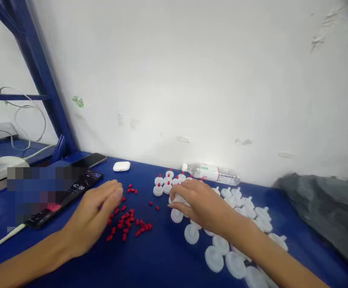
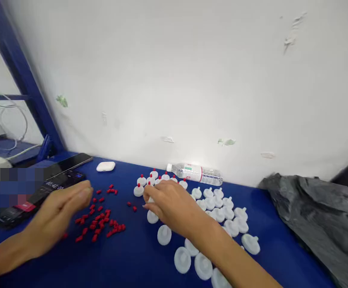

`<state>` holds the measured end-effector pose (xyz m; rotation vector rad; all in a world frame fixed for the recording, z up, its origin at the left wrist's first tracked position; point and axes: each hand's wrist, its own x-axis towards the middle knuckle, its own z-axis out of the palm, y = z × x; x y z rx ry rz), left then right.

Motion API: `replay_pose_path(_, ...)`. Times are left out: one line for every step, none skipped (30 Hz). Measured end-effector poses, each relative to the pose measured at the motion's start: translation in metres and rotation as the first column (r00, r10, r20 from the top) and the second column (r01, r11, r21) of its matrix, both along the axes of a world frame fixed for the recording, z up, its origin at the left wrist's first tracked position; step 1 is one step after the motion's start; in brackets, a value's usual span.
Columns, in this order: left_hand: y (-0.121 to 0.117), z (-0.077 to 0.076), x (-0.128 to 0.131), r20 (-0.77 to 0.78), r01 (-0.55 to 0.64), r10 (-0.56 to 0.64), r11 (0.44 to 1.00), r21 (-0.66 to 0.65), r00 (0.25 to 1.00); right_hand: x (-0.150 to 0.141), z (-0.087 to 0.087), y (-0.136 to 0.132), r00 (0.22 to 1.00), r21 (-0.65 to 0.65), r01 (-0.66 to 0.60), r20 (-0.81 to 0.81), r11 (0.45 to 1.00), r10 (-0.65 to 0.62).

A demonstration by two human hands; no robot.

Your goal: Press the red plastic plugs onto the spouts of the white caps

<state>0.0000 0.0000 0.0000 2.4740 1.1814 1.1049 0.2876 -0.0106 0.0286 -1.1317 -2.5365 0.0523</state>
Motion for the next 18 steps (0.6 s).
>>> replay_pose_path(-0.005, 0.0, 0.005, -0.047, 0.021, -0.022, 0.999, -0.026, 0.999, -0.001, -0.002, 0.002, 0.999, 0.015, -0.02, -0.034, 1.0, 0.02)
replay_pose_path(-0.009, -0.001, 0.01, -0.089, 0.038, -0.043, 0.998, -0.052, 0.995, -0.003, -0.005, 0.003, 0.998, 0.028, -0.037, -0.058, 0.999, 0.039)
replay_pose_path(-0.013, -0.001, 0.014, -0.127, 0.054, -0.063, 0.996, -0.077, 0.99, -0.005, -0.006, 0.004, 0.996, 0.039, -0.052, -0.071, 0.998, 0.055)
replay_pose_path(-0.015, -0.001, 0.017, -0.161, 0.067, -0.083, 0.993, -0.1, 0.984, -0.007, -0.007, 0.004, 0.995, 0.048, -0.065, -0.074, 0.997, 0.068)
replay_pose_path(-0.017, -0.002, 0.019, -0.188, 0.073, -0.096, 0.989, -0.127, 0.977, -0.009, -0.008, 0.003, 0.994, 0.056, -0.078, -0.068, 0.995, 0.082)
replay_pose_path(-0.018, -0.002, 0.019, -0.211, 0.082, -0.112, 0.986, -0.147, 0.971, -0.012, -0.008, 0.002, 0.995, 0.059, -0.088, -0.049, 0.994, 0.091)
replay_pose_path(-0.017, -0.002, 0.019, -0.234, 0.095, -0.131, 0.982, -0.161, 0.963, -0.014, -0.008, 0.0, 0.995, 0.061, -0.092, -0.02, 0.994, 0.093)
replay_pose_path(-0.017, -0.003, 0.019, -0.253, 0.106, -0.148, 0.979, -0.173, 0.956, -0.016, -0.008, -0.001, 0.996, 0.064, -0.088, 0.015, 0.994, 0.088)
replay_pose_path(-0.015, -0.003, 0.018, -0.266, 0.111, -0.158, 0.977, -0.183, 0.951, -0.017, -0.008, -0.003, 0.996, 0.071, -0.078, 0.05, 0.994, 0.075)
replay_pose_path(-0.014, -0.004, 0.017, -0.272, 0.112, -0.162, 0.976, -0.188, 0.949, -0.018, -0.009, -0.004, 0.995, 0.08, -0.063, 0.079, 0.995, 0.057)
replay_pose_path(-0.012, -0.004, 0.017, -0.272, 0.11, -0.159, 0.976, -0.189, 0.949, -0.018, -0.01, -0.005, 0.994, 0.088, -0.049, 0.103, 0.995, 0.039)
replay_pose_path(-0.011, -0.004, 0.016, -0.271, 0.108, -0.156, 0.977, -0.185, 0.95, -0.018, -0.011, -0.005, 0.992, 0.091, -0.037, 0.123, 0.995, 0.026)
replay_pose_path(-0.01, -0.004, 0.016, -0.269, 0.106, -0.152, 0.978, -0.177, 0.951, -0.018, -0.013, -0.006, 0.99, 0.088, -0.032, 0.139, 0.996, 0.02)
replay_pose_path(-0.01, -0.004, 0.016, -0.267, 0.105, -0.148, 0.98, -0.167, 0.952, -0.018, -0.014, -0.006, 0.988, 0.08, -0.034, 0.152, 0.996, 0.021)
replay_pose_path(-0.009, -0.005, 0.016, -0.265, 0.104, -0.143, 0.982, -0.157, 0.954, -0.018, -0.014, -0.006, 0.987, 0.072, -0.04, 0.161, 0.997, 0.028)
replay_pose_path(-0.009, -0.005, 0.016, -0.264, 0.104, -0.142, 0.983, -0.152, 0.954, -0.018, -0.014, -0.007, 0.985, 0.063, -0.049, 0.166, 0.997, 0.038)
replay_pose_path(-0.009, -0.005, 0.016, -0.265, 0.106, -0.144, 0.983, -0.152, 0.953, -0.018, -0.014, -0.007, 0.985, 0.056, -0.058, 0.166, 0.997, 0.048)
replay_pose_path(-0.009, -0.006, 0.016, -0.267, 0.108, -0.146, 0.982, -0.155, 0.953, -0.018, -0.013, -0.008, 0.985, 0.05, -0.068, 0.163, 0.996, 0.059)
